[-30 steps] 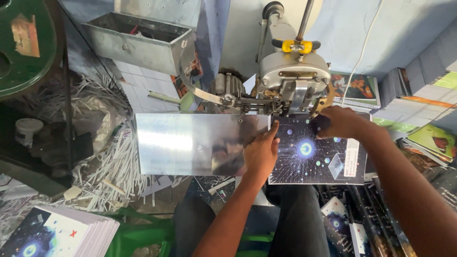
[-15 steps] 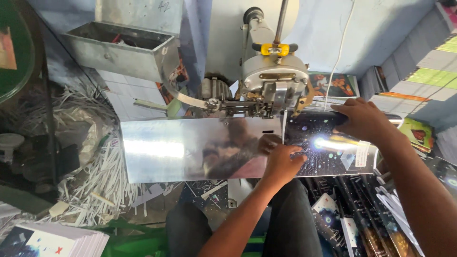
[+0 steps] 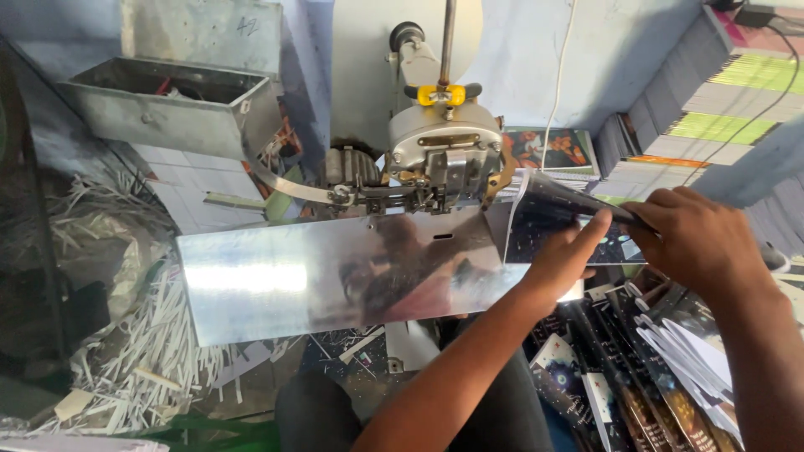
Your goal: The person repeatedly picks up a book with a space-themed cover, places it into a binding machine, and removes it after processing. The person stacks the processed books to the right side of the workspace.
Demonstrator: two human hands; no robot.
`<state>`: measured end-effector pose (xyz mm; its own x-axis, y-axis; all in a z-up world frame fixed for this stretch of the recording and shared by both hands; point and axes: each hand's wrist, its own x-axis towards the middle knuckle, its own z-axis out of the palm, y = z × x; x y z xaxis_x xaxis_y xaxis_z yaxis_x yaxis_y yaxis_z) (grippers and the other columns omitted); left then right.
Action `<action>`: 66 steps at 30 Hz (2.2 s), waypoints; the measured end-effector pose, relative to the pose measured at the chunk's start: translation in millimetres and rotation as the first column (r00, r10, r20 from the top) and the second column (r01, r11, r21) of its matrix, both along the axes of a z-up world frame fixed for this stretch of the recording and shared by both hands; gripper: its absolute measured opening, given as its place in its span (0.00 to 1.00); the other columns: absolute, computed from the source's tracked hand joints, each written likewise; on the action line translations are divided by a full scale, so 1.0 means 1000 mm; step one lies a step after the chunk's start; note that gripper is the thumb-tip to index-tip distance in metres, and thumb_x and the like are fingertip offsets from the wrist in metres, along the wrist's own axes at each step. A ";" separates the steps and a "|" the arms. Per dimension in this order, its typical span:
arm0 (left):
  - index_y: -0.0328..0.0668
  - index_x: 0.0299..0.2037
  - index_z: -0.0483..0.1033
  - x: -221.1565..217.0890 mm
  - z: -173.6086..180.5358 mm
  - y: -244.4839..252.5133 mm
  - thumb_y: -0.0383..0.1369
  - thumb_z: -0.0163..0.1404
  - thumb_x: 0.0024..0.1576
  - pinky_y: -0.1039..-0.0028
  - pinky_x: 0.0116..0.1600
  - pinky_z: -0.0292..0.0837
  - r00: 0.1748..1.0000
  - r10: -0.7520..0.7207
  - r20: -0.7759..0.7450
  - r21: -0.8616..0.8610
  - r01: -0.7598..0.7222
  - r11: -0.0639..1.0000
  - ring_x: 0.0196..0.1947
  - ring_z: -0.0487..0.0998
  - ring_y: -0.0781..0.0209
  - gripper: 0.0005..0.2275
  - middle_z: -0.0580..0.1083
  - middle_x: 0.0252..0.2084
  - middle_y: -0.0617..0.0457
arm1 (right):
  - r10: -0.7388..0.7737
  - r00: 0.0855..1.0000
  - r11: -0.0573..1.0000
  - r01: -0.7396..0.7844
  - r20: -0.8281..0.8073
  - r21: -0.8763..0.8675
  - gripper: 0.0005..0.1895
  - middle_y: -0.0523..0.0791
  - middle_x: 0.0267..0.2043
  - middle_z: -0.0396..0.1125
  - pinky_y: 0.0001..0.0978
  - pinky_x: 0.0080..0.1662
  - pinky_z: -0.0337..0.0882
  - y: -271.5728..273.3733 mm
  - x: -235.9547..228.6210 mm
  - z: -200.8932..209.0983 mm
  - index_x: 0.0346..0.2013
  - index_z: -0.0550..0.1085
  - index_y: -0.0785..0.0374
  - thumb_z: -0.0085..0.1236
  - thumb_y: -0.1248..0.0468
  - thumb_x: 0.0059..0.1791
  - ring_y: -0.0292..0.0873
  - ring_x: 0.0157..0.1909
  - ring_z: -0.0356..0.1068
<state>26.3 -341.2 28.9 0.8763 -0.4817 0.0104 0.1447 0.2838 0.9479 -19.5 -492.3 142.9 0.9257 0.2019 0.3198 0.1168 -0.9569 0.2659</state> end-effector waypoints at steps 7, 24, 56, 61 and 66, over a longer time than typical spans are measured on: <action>0.31 0.48 0.75 -0.017 0.032 -0.033 0.49 0.50 0.60 0.69 0.43 0.77 0.980 0.113 -0.161 -0.319 -0.160 0.934 0.43 0.78 0.60 0.23 0.74 0.42 0.50 | 0.130 0.956 0.991 -0.135 0.264 -0.001 0.20 0.40 0.49 0.74 0.37 0.51 0.74 0.025 -0.057 0.016 0.52 0.79 0.58 0.63 0.62 0.45 0.44 0.53 0.73; 0.35 0.50 0.77 0.025 -0.029 0.019 0.40 0.55 0.60 0.72 0.47 0.72 0.971 0.201 -0.132 -0.163 -0.221 0.962 0.40 0.76 0.66 0.16 0.76 0.42 0.55 | -0.099 0.993 0.801 0.037 0.071 0.597 0.48 0.69 0.66 0.60 0.55 0.55 0.64 -0.083 -0.030 -0.149 0.70 0.64 0.76 0.62 0.41 0.48 0.65 0.64 0.60; 0.29 0.50 0.76 0.023 -0.071 0.064 0.36 0.53 0.61 0.72 0.45 0.75 0.990 -0.028 -0.135 0.087 0.040 0.995 0.39 0.80 0.62 0.15 0.79 0.42 0.47 | 0.171 0.948 -0.438 0.316 -0.267 0.842 0.26 0.52 0.43 0.71 0.32 0.34 0.72 -0.051 -0.040 -0.192 0.60 0.67 0.73 0.54 0.57 0.53 0.40 0.37 0.71; 0.28 0.45 0.78 0.026 -0.069 0.062 0.36 0.51 0.61 0.71 0.41 0.74 0.995 0.102 0.019 0.234 -0.103 0.967 0.35 0.79 0.61 0.14 0.79 0.37 0.47 | 0.192 0.913 -0.432 0.409 -0.361 0.804 0.26 0.54 0.46 0.72 0.35 0.40 0.78 -0.040 -0.036 -0.171 0.61 0.63 0.68 0.51 0.57 0.53 0.43 0.41 0.75; 0.27 0.42 0.78 0.031 -0.064 0.064 0.37 0.52 0.60 0.70 0.38 0.74 0.990 0.136 0.036 0.297 -0.140 0.945 0.32 0.79 0.62 0.15 0.78 0.33 0.48 | 0.233 0.864 -0.427 0.503 -0.446 0.752 0.23 0.58 0.44 0.73 0.35 0.37 0.79 -0.041 -0.037 -0.171 0.59 0.64 0.67 0.51 0.62 0.51 0.47 0.38 0.77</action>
<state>57.5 -276.8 -35.3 0.9352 -0.3393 -0.1017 0.1097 0.0045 0.9940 -56.4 -532.9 -28.4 0.8966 -0.1504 -0.4165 -0.3841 0.2039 -0.9005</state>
